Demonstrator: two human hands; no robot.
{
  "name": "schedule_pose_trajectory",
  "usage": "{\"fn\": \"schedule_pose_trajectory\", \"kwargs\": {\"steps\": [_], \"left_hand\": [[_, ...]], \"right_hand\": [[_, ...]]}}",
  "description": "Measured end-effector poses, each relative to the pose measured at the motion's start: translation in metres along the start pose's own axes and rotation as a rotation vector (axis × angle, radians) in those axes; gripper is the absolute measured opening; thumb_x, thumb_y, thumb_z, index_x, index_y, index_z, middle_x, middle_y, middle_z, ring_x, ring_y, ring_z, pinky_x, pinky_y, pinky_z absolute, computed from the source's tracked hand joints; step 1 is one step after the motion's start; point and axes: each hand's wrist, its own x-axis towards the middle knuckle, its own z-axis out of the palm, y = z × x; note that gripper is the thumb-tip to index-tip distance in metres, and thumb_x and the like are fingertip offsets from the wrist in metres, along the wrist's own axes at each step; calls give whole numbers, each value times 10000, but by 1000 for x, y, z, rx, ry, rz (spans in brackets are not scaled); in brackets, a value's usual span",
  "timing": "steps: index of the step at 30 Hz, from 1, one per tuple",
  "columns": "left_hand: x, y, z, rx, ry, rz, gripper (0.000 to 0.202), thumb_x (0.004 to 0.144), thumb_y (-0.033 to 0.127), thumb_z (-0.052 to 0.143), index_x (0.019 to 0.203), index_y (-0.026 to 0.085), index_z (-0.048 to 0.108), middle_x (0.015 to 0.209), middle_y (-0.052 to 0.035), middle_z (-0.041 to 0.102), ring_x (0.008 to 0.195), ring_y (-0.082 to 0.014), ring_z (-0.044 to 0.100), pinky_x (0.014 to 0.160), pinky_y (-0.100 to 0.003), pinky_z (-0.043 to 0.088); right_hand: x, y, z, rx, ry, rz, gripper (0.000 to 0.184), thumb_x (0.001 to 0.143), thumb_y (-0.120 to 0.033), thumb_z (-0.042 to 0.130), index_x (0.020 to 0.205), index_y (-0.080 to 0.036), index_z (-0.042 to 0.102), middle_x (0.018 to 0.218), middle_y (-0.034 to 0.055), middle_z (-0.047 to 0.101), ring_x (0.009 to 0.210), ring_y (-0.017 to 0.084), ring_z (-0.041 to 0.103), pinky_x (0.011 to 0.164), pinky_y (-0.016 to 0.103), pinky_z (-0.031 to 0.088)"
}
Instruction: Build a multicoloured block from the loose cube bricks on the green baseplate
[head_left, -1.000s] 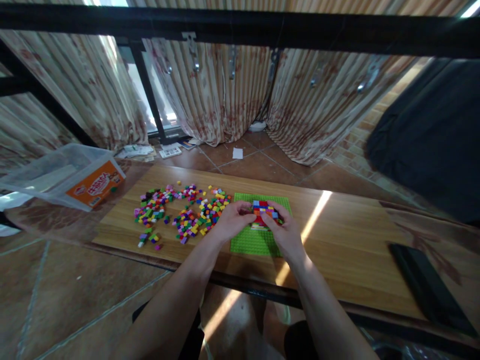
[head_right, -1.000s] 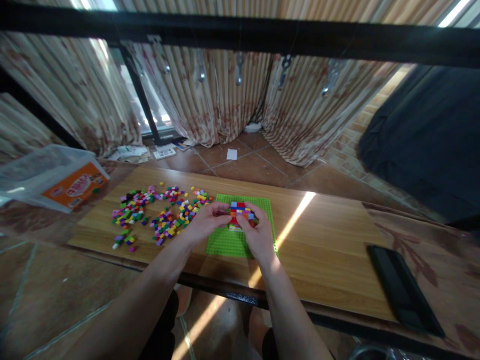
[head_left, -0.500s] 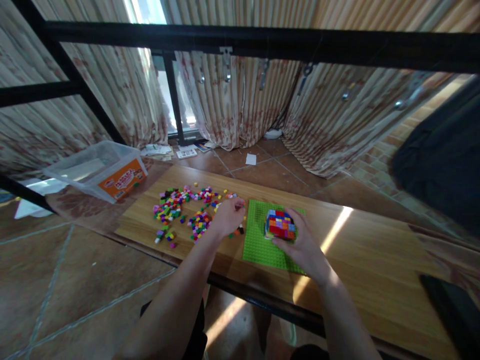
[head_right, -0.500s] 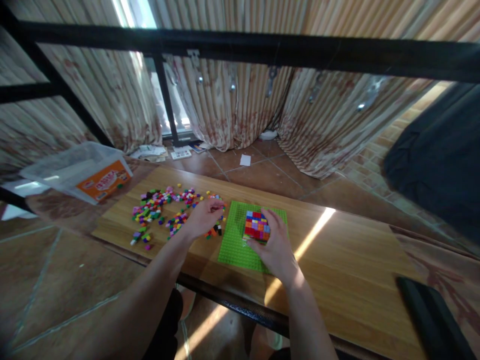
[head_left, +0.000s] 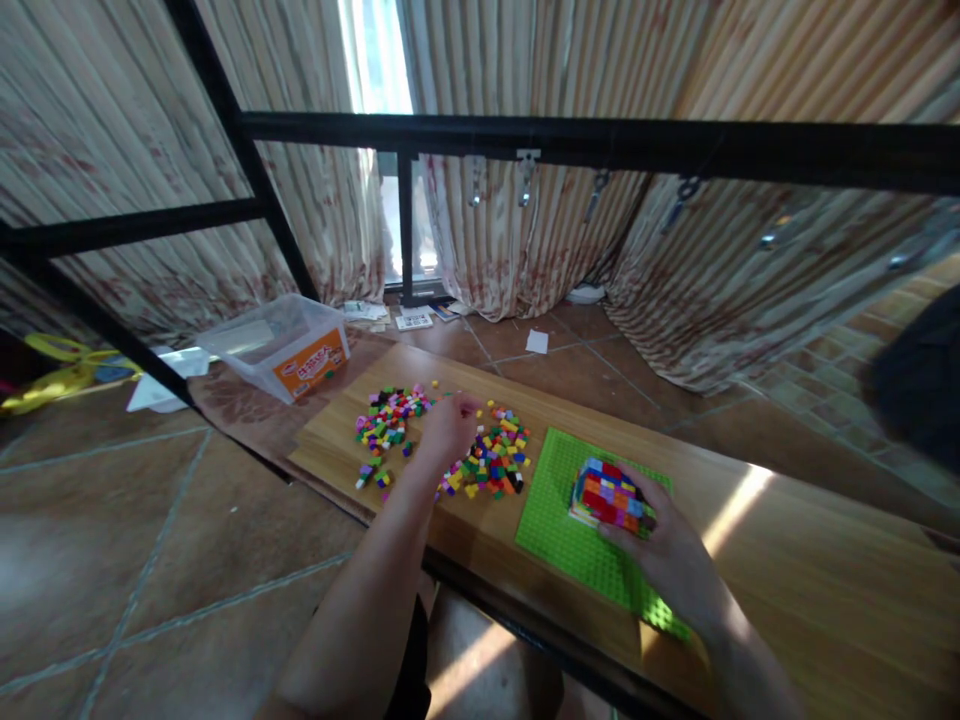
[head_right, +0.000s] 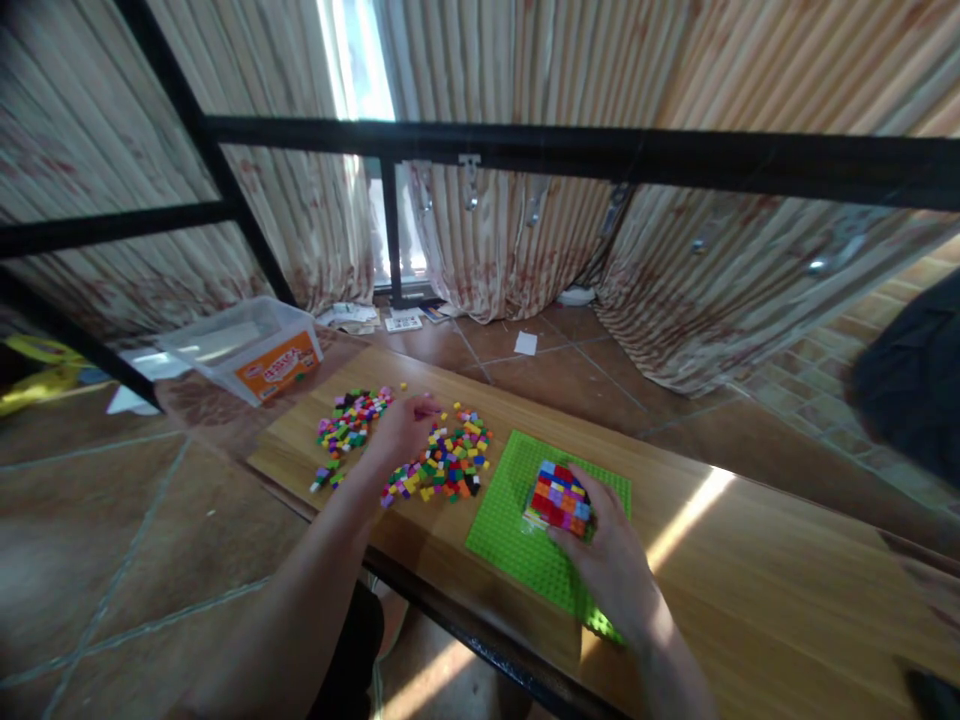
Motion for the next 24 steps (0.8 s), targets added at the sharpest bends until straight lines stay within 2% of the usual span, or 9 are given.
{"fn": "schedule_pose_trajectory", "kwargs": {"steps": [4,9,12,16,18,24], "left_hand": [[-2,-1,0,61,-64,65,259,811,94,524,932,162,743,946,-90,747,909,-195,674,846,-290,491],[-8,6,13,162,-164,201,372,779,67,512,1055,189,730,1064,-98,729,981,-221,666,899,-323,491],[-10,6,16,245,-178,211,434,756,52,517,1121,190,707,1088,-109,715,1010,-228,659,916,-325,488],[-11,6,15,304,-203,207,396,743,56,528,1068,187,714,1050,-103,720,1014,-232,655,922,-325,485],[-11,8,16,316,-198,202,364,763,76,523,1059,181,708,1032,-108,720,1004,-238,657,909,-328,489],[-12,26,30,340,-81,200,265,872,227,490,1040,157,682,1049,-141,697,1029,-252,641,918,-337,480]], "right_hand": [[1,3,0,7,-1,-14,642,765,-386,666,1363,-302,449,1297,89,531,1131,283,579,1007,517,462],[3,6,1,3,-28,-22,669,771,-368,674,1390,-326,425,1310,84,526,1152,293,572,1003,539,463],[2,5,0,7,-35,-11,677,764,-361,677,1392,-327,426,1320,78,536,1162,293,572,1004,535,466],[2,4,0,-8,-30,5,679,752,-360,679,1386,-314,440,1321,76,556,1151,293,583,1004,528,468],[2,4,0,-16,-32,9,682,749,-360,680,1386,-311,441,1320,76,558,1150,295,585,997,528,474],[0,5,1,-13,-12,-34,676,762,-358,678,1391,-315,436,1327,83,544,1148,297,583,991,537,478]]}}
